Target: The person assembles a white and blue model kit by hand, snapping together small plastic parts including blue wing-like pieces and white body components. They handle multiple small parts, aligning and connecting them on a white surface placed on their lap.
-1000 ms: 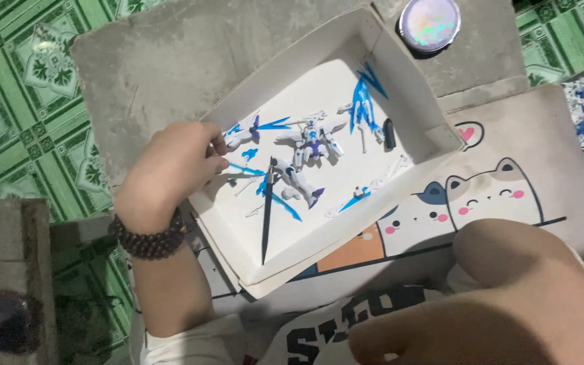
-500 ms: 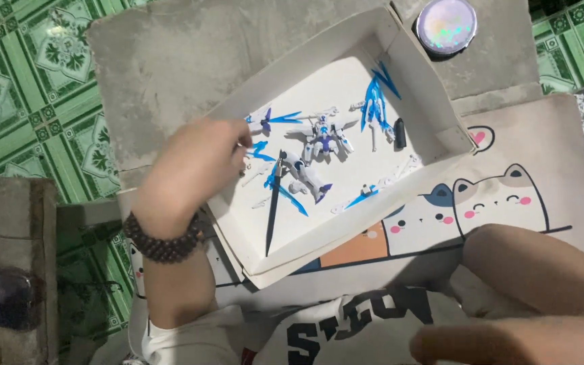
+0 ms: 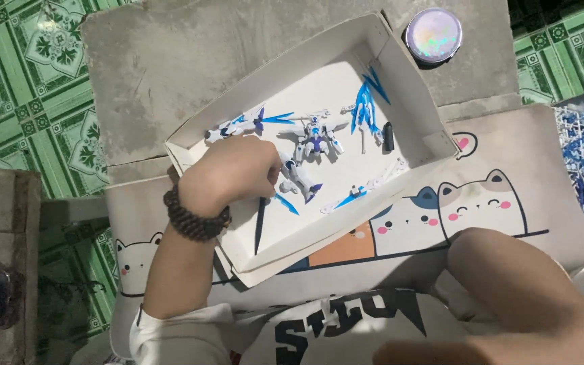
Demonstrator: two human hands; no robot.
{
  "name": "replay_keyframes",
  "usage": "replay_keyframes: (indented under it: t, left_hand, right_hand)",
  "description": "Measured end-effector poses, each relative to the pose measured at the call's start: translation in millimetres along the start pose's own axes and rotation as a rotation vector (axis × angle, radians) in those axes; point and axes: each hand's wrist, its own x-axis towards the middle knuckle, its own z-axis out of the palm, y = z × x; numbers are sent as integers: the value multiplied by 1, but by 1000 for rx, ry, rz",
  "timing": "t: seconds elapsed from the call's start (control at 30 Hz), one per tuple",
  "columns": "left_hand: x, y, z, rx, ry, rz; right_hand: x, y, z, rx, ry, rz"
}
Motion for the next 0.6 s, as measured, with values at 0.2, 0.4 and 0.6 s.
replay_keyframes:
  t: [0.2, 0.4, 0.6]
  left_hand:
    - [7, 4, 10, 170, -97, -39]
    - [-29, -3, -36, -101, -69, 117]
    - [-61, -7, -59, -573, 92, 657]
  right_hand:
    - [120, -10, 4, -31, 157, -29]
    - [154, 8, 24, -61, 37, 328]
    - [169, 17, 21, -1, 300, -4]
